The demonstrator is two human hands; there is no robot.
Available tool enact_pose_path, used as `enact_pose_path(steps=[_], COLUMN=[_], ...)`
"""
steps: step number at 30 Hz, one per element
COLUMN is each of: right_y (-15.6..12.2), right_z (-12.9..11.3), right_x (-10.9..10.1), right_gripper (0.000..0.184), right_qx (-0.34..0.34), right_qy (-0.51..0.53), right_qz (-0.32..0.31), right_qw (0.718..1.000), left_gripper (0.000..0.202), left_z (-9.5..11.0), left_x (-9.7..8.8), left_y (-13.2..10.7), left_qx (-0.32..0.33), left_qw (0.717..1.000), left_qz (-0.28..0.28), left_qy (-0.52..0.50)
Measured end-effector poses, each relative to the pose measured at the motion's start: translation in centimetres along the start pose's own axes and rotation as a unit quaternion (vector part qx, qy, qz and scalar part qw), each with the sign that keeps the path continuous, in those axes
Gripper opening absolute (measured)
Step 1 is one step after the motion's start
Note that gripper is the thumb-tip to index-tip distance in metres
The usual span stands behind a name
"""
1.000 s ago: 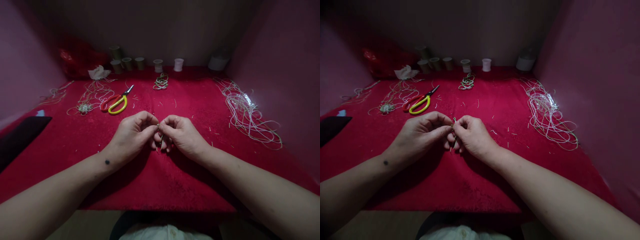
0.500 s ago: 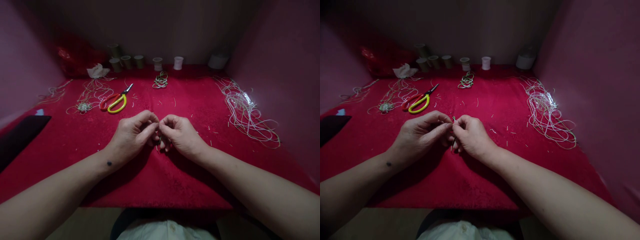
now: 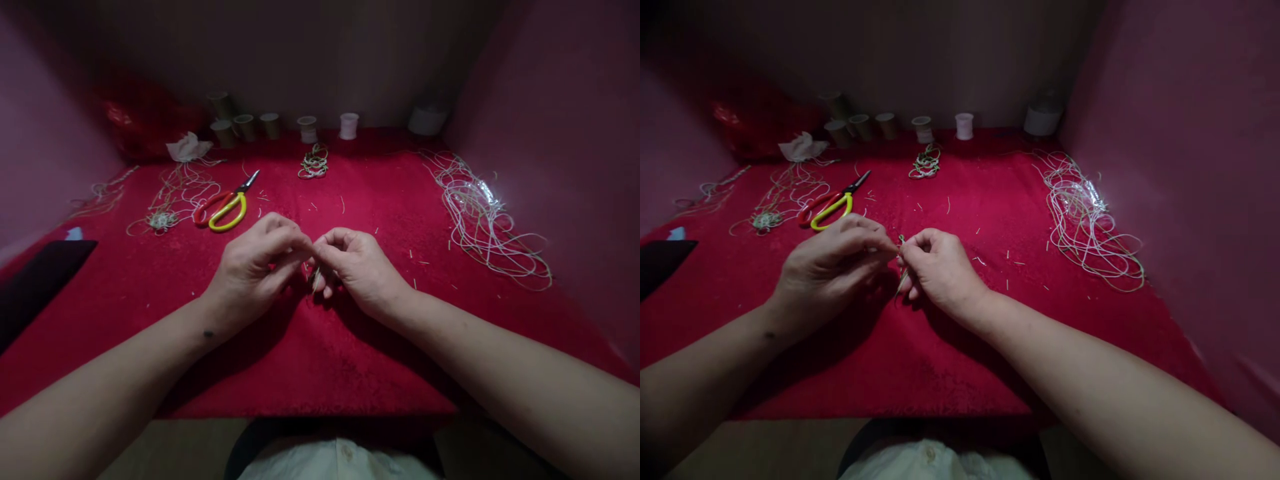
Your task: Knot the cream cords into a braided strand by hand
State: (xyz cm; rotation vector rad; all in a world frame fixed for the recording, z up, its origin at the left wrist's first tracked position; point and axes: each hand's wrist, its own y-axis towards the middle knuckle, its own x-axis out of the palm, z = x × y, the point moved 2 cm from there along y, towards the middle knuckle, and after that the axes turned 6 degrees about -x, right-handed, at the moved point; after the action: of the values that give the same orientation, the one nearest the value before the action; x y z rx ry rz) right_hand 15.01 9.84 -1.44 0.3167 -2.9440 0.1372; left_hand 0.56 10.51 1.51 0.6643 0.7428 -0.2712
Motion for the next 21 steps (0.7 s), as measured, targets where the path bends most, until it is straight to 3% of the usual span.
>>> enact_pose_path(steps=[7, 21], right_y=[-0.04, 0.01], right_z=[-0.06, -0.07], right_x=[-0.10, -0.17], right_gripper=[0.015, 0.013], right_qx=[-0.010, -0.008], right_qy=[0.018, 0.049], right_qz=[0.014, 0.002], right_qw=[1.000, 0.999], left_gripper=[0.011, 0.014], left_z=[0.46, 0.41], left_x=[0.31, 0.19], left_y=[-0.46, -0.54], left_qx=[0.104, 0.095], left_qw=[0.986, 0.987], left_qz=[0.017, 0.028], left_qy=[0.133, 0.123])
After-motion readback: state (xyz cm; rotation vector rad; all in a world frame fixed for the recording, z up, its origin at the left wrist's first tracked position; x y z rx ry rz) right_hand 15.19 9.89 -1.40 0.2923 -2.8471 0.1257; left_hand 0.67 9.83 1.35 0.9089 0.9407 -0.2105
